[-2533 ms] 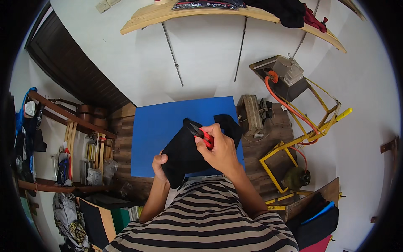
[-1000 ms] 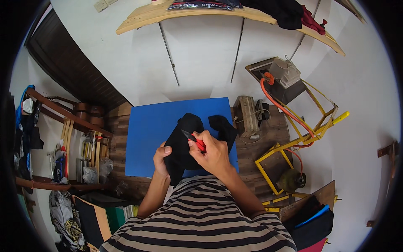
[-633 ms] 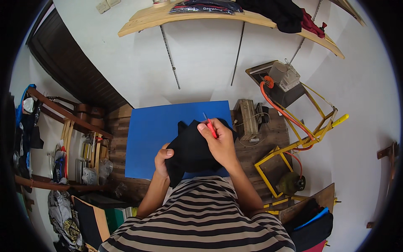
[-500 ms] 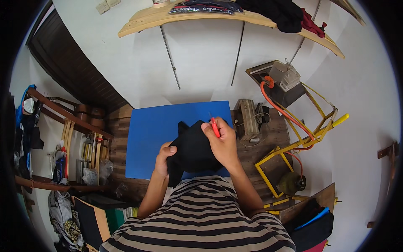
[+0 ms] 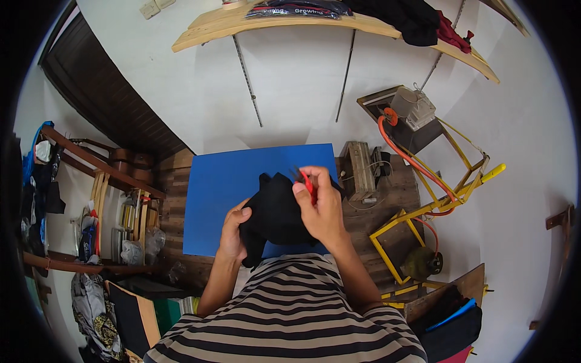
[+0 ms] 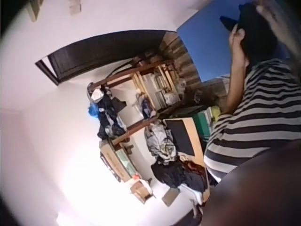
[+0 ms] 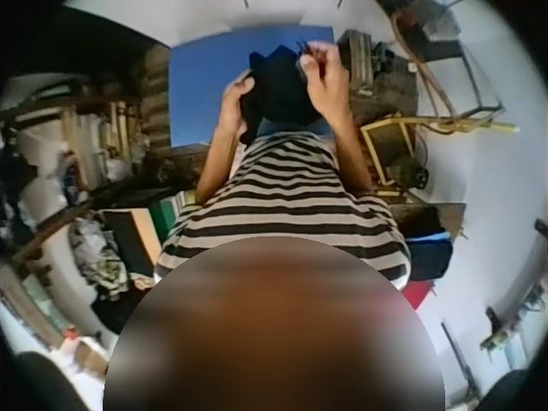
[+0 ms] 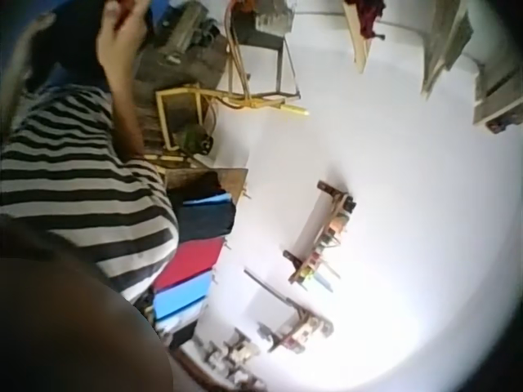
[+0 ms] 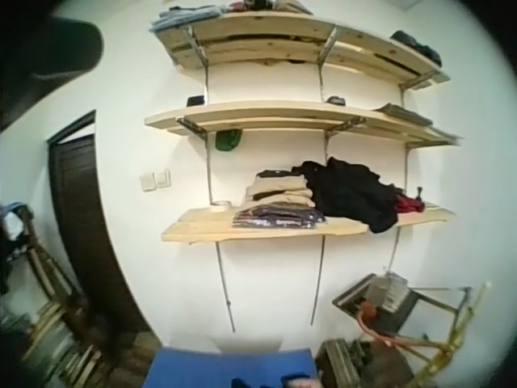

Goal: Using a tool to remove excess threads or debris from a black garment on a work table.

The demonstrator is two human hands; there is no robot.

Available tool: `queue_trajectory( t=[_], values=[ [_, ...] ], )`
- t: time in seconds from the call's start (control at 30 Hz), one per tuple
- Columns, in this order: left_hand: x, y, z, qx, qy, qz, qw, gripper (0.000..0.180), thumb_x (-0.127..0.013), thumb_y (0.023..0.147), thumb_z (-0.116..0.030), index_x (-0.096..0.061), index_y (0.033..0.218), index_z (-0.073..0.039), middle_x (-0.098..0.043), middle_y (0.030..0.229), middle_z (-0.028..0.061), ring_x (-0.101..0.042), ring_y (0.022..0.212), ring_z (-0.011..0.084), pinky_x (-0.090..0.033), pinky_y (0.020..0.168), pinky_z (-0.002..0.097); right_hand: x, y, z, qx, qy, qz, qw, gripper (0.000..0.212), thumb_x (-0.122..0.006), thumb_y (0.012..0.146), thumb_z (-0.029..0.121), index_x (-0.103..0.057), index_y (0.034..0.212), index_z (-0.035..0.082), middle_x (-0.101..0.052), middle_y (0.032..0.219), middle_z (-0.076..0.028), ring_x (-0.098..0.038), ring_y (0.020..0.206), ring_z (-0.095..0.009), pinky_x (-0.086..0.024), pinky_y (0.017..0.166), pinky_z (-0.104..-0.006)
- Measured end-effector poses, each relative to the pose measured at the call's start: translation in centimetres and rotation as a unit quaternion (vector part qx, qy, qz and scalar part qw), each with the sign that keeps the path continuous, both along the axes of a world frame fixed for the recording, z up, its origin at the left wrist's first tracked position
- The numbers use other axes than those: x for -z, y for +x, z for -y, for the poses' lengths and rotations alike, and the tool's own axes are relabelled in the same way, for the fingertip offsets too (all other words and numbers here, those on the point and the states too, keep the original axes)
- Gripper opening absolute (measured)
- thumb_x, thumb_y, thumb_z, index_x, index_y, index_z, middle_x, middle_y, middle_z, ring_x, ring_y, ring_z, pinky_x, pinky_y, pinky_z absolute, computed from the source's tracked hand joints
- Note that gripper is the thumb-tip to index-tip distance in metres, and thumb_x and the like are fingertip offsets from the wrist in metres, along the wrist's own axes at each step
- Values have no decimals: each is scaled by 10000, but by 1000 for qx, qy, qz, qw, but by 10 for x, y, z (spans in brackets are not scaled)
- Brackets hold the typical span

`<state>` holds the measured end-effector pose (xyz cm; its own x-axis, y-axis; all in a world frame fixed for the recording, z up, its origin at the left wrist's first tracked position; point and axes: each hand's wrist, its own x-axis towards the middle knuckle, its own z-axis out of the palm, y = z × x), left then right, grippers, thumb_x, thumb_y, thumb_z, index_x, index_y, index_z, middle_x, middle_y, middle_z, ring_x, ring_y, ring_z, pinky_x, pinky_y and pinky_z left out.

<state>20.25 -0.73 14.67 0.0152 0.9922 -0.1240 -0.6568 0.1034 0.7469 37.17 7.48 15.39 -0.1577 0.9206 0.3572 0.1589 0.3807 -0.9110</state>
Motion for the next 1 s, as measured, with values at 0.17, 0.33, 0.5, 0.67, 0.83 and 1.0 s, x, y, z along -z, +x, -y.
queue_trajectory(
  t=[0.17,0.33,0.5,0.67,0.83,1.0],
  values=[
    [-1,6,0,-13,0,40,999,468,-525,875,-242,-521,1238,54,-623,1144,136,-610,1016,194,-455,910,288,4,-5,17,-4,47,52,998,257,-664,860,171,-519,1009,20,-566,664,-95,-578,561,-211,-473,554,-311],
    [-1,11,3,-7,13,64,998,481,-512,892,-259,-500,1260,51,-615,1160,132,-608,1025,196,-455,918,299,11,-10,16,25,115,98,988,252,-692,826,171,-536,947,15,-635,695,-139,-640,573,-281,-504,522,-343],
    [-2,12,5,-6,19,54,998,475,-509,900,-260,-500,1261,48,-619,1150,126,-610,1017,186,-459,909,295,10,-8,18,34,147,109,982,249,-703,811,173,-532,907,18,-651,708,-149,-652,586,-292,-508,515,-347],
    [-4,10,9,9,25,53,998,469,-506,905,-254,-495,1264,48,-624,1118,117,-614,992,175,-474,877,285,8,-8,22,26,159,109,981,272,-723,787,170,-524,887,13,-648,700,-145,-645,569,-287,-506,511,-345],
    [-6,9,11,13,38,50,998,480,-504,908,-256,-484,1276,51,-618,1127,119,-613,997,175,-476,874,285,8,-12,28,15,164,117,979,280,-732,779,168,-518,879,17,-641,691,-145,-640,559,-287,-502,499,-343],
    [-5,7,12,13,40,42,998,495,-512,903,-253,-476,1290,54,-603,1175,135,-601,1049,197,-458,923,301,9,-17,30,18,168,109,980,281,-736,775,165,-521,882,18,-629,676,-143,-635,548,-283,-496,487,-340]
  ],
)
